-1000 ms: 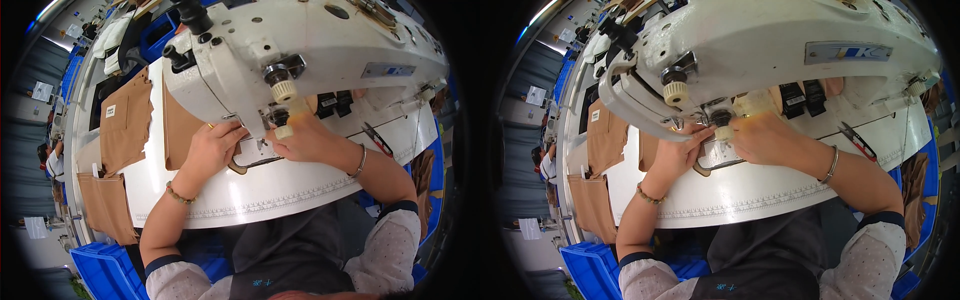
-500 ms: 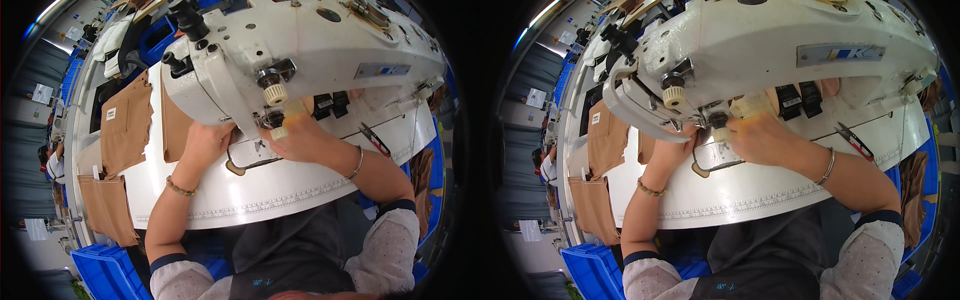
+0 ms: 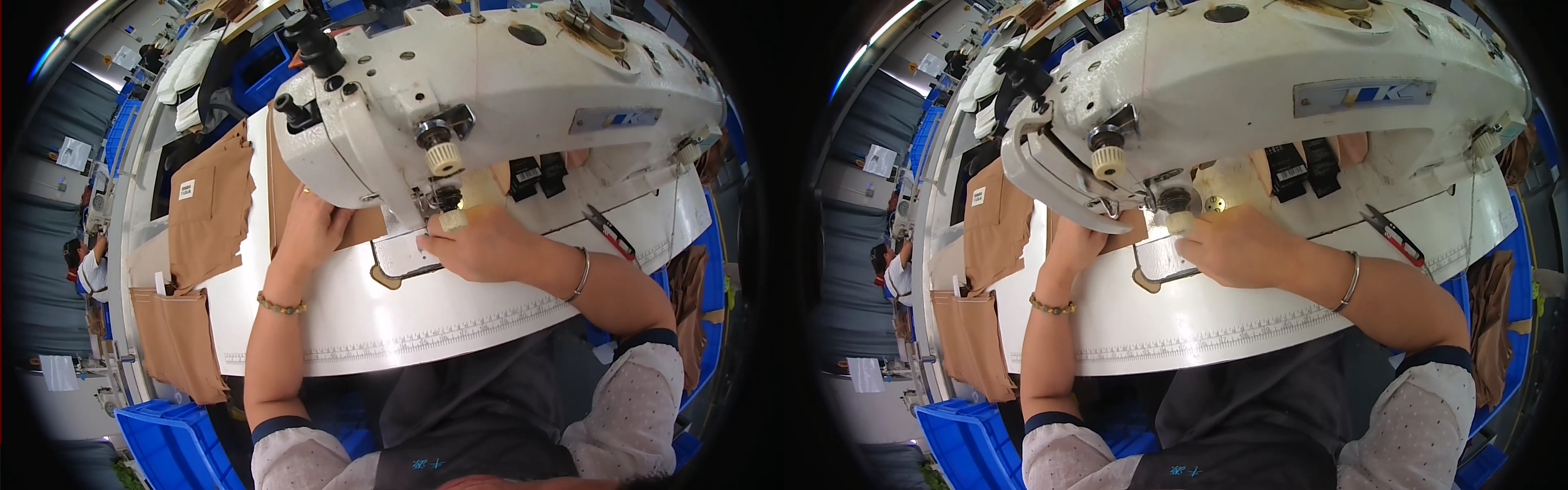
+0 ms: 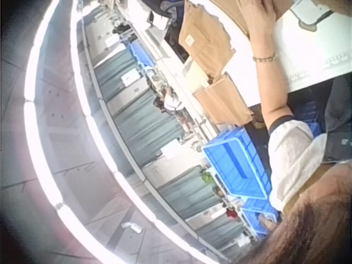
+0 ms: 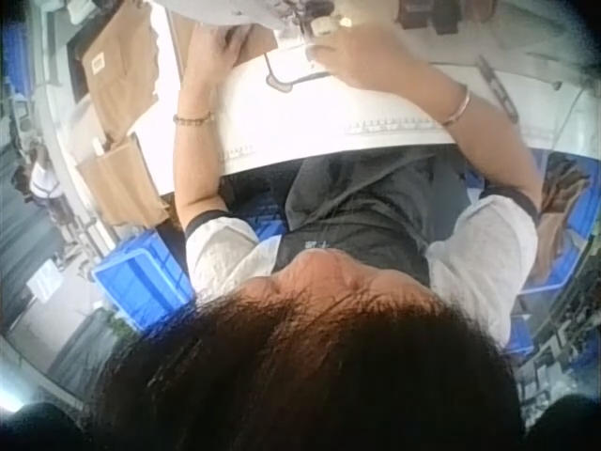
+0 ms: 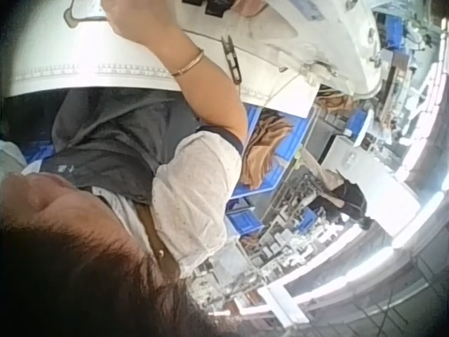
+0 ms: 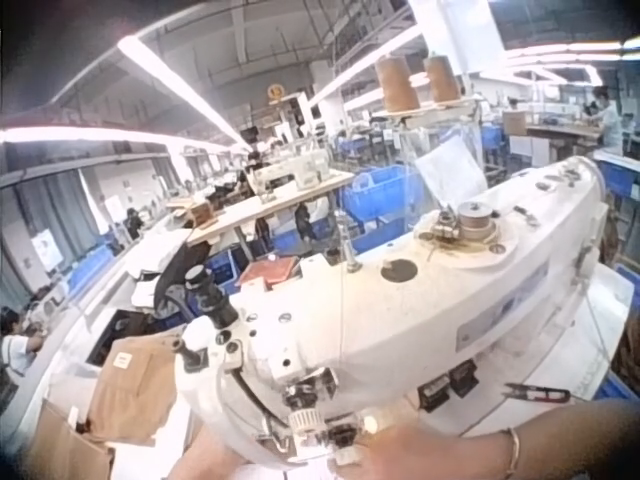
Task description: Sewing a fabric or leather component using an industrial sewing machine.
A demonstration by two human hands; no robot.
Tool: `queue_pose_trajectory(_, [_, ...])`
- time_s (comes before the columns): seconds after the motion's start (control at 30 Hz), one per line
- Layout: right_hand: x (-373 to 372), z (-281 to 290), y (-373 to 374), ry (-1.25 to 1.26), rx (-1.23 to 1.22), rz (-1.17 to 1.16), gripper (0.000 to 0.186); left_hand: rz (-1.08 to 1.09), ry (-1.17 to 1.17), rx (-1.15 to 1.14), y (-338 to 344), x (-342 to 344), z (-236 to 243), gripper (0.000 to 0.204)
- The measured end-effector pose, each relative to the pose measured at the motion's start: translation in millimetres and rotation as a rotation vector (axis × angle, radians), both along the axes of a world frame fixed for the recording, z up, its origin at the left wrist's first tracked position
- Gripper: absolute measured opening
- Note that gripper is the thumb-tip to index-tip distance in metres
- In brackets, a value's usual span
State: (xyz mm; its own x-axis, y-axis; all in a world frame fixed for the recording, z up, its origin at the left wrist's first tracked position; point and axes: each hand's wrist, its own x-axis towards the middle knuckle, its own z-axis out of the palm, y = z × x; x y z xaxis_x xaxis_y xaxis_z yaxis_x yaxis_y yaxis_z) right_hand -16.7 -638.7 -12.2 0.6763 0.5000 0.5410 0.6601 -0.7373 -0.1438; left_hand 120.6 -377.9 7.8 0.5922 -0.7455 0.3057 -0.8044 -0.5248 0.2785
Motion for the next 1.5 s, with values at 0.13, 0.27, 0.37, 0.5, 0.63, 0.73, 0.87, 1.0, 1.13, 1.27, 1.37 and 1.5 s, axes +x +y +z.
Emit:
queue_pose_trajectory(0.13, [-2.7, -4.3, 9.5, 0.149, 0.113, 0.269, 0.034, 0.21, -0.011, 0.192, -4.3, -31.9, 17.7, 0.025])
queue_pose_trajectory(0.27, [-12.5, 4.0, 13.6, 0.109, 0.031, 0.412, 0.056, 0.391, -0.17, 0.527, -19.0, -80.6, 29.0, 0.043])
queue_pose_trajectory(0.37, [-15.2, 2.3, 11.0, 0.197, -0.078, 0.409, 0.068, 0.402, -0.213, 0.63, -23.3, -90.5, 38.8, 0.043])
queue_pose_trajectory(0.5, [-12.7, 11.7, 12.8, 0.313, -0.1, 0.452, 0.072, 0.211, -0.316, 0.46, -8.7, -78.7, 38.7, 0.037])
queue_pose_trajectory(0.63, [-19.1, 4.3, 24.8, 0.118, 0.027, 0.497, 0.075, 0.141, -0.148, 0.301, -0.3, -66.5, 29.3, 0.036])
queue_pose_trajectory(0.73, [-21.6, 1.7, 27.9, 0.184, -0.045, 0.469, 0.077, 0.241, -0.201, 0.102, 14.1, -44.2, 28.1, 0.039])
queue_pose_trajectory(0.87, [-23.7, 8.0, 22.9, 0.233, -0.053, 0.48, 0.075, 0.986, -0.2, 0.302, 96.8, 38.2, -0.2, 0.062])
queue_pose_trajectory(1.0, [-22.7, 14.1, 25.1, 0.211, -0.035, 0.504, 0.069, 1.034, 0.153, 0.227, 181.8, 84.0, -26.0, 0.071])
queue_pose_trajectory(1.13, [-23.1, 17.0, 20.7, 0.185, -0.057, 0.491, 0.067, 1.023, 0.035, 0.28, 189.4, 97.3, -17.2, 0.071])
queue_pose_trajectory(1.27, [-19.8, 15.3, 22.2, 0.176, -0.058, 0.511, 0.067, 0.815, -0.267, 0.174, 147.2, 79.2, 3.4, 0.058])
queue_pose_trajectory(1.37, [-23.4, 11.9, 16.6, 0.156, -0.074, 0.486, 0.064, 0.266, -0.129, 0.118, 65.4, 16.7, 24.7, 0.054])
queue_pose_trajectory(1.5, [-25.3, 15.1, 14.1, 0.22, -0.186, 0.457, 0.064, 0.278, -0.21, 0.376, 44.0, -77.1, 22.3, 0.063])
